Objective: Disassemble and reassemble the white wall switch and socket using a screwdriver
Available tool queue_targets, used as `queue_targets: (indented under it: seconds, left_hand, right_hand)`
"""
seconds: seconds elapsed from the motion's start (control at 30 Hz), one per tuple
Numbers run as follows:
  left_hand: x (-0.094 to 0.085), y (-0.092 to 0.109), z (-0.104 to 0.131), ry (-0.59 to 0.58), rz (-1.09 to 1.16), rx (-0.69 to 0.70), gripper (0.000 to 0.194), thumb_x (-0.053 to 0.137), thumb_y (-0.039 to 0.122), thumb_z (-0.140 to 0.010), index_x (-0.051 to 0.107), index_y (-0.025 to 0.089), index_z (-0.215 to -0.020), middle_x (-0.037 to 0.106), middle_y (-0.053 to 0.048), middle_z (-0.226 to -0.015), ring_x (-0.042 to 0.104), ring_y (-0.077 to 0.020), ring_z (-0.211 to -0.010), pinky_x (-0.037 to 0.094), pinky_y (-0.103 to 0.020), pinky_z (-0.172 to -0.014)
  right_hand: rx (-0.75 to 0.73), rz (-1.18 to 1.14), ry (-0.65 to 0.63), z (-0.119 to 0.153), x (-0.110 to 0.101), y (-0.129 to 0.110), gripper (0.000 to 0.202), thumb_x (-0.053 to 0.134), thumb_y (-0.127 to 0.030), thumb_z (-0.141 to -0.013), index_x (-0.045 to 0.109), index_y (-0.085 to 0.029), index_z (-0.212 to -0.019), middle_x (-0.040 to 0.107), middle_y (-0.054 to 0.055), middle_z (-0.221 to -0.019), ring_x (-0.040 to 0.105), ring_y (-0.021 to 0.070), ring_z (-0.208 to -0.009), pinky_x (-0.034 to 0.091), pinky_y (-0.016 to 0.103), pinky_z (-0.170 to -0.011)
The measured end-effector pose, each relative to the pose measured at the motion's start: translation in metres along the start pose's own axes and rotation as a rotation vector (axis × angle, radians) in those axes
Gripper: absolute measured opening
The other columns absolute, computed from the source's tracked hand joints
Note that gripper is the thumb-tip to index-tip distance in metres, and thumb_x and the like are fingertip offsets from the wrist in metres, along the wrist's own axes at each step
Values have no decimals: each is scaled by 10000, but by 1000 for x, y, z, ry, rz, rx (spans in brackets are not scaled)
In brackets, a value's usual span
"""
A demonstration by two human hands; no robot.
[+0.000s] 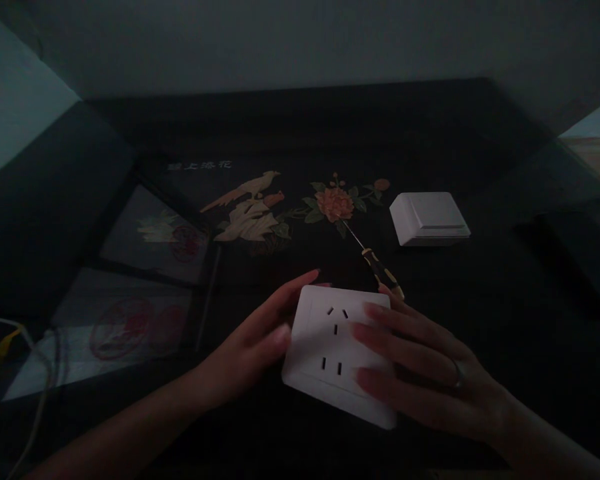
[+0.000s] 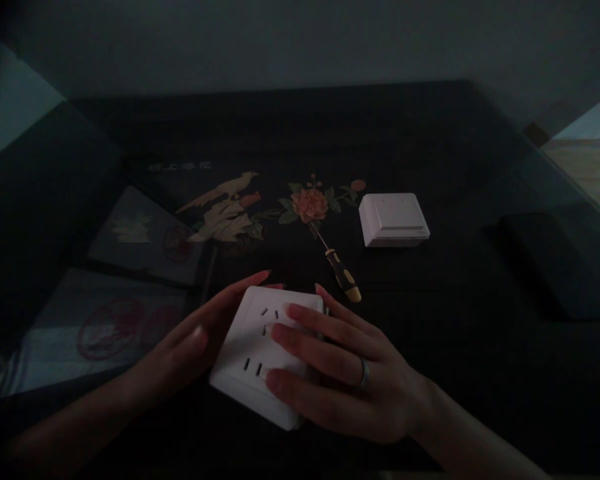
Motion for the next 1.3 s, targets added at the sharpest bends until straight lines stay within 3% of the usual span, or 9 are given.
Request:
queue_targets:
  seconds: [0.1, 0.2, 0.27, 0.33, 0.47, 0.6, 0.8, 1.1, 1.3]
  left_hand:
    - [1, -2, -4, 73, 149, -142, 449, 679, 443, -916, 577, 358, -1345, 661, -34, -1252, 678, -201, -1034, 572, -272, -822]
    - [1, 0, -8, 87, 206, -156, 358, 750, 350, -870, 660, 305, -1214, 702, -22, -1075, 687, -159, -877, 568, -224, -729]
    - [-1, 3, -9, 142, 179, -99, 346, 773, 339, -848, 672, 297, -1176, 705, -25, -1076, 688, -172, -879, 576, -231, -713]
    - [-4, 6, -9, 207, 116, -30, 338, 787, 331, -836, 680, 297, -1155, 709, -26, -1087, 687, -179, -900, 580, -235, -722]
    - [-5, 8, -7, 235, -17, 89, 326, 802, 305, -830, 696, 319, -1138, 723, -8, -1088, 696, -170, -958, 575, -202, -754]
    - [-1, 7, -4, 181, -110, 157, 306, 802, 225, -827, 709, 321, -1102, 726, -3, -1156, 712, -172, -1004, 582, -200, -783]
    - [0, 8, -3, 82, -226, 122, 467, 823, 201, -791, 650, 339, -1202, 705, -7, -1184, 705, -173, -977, 593, -233, -788]
    - [2, 14, -4, 144, -431, 2, 489, 694, 553, -856, 654, 224, -1216, 737, -78, -1117, 693, -238, -938, 569, -268, -730]
    - [5, 19, 2, 120, -609, 125, 432, 658, 493, -899, 642, 240, -1249, 745, -63, -1132, 707, -228, -920, 568, -266, -741]
  right_hand:
    - [-232, 139, -3, -7, 4, 2, 238, 581, -196, -969, 646, -248, -1193, 735, 37, -1244, 428, 191, -1434, 405, 376, -1196]
    - [-147, 159, -37, -10, 6, 8, 314, 608, -157, -947, 627, -256, -1244, 645, 37, -1387, 287, 177, -1504, 381, 355, -1205]
    - [-14, 140, -21, -9, 7, 12, 475, 596, -82, -930, 562, -274, -1363, 458, 24, -1567, 215, 197, -1528, 350, 374, -1217]
    - [193, 68, 48, -7, 6, 19, 633, 537, -30, -934, 443, -346, -1474, 347, -5, -1631, 278, 217, -1509, 380, 415, -1197]
    - [668, -371, 129, -2, 9, 31, 518, 517, -188, -995, 441, -420, -1453, 550, 2, -1492, 591, 202, -1298, 579, 355, -994]
    - [858, -767, 7, -5, 16, 29, 488, 635, -381, -938, 497, -312, -1400, 692, 71, -1321, 685, 228, -1168, 633, 320, -860]
    - [890, -800, 1, -9, 18, 27, 420, 697, -426, -873, 610, -255, -1247, 760, 88, -1175, 752, 238, -1012, 650, 325, -796]
    - [822, -770, -93, -10, 19, 26, 389, 652, -457, -909, 617, -233, -1224, 767, 94, -1135, 752, 209, -998, 643, 291, -786]
    - [795, -773, -45, -12, 19, 22, 351, 676, -434, -890, 605, -212, -1152, 769, 95, -1075, 762, 198, -936, 636, 257, -740]
Point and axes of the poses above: each hand's wrist, its own z-axis away from the middle knuckle, its own x-axis out of the palm, y = z × x, the point moved 3 cm from there along -z, towards the middle knuckle
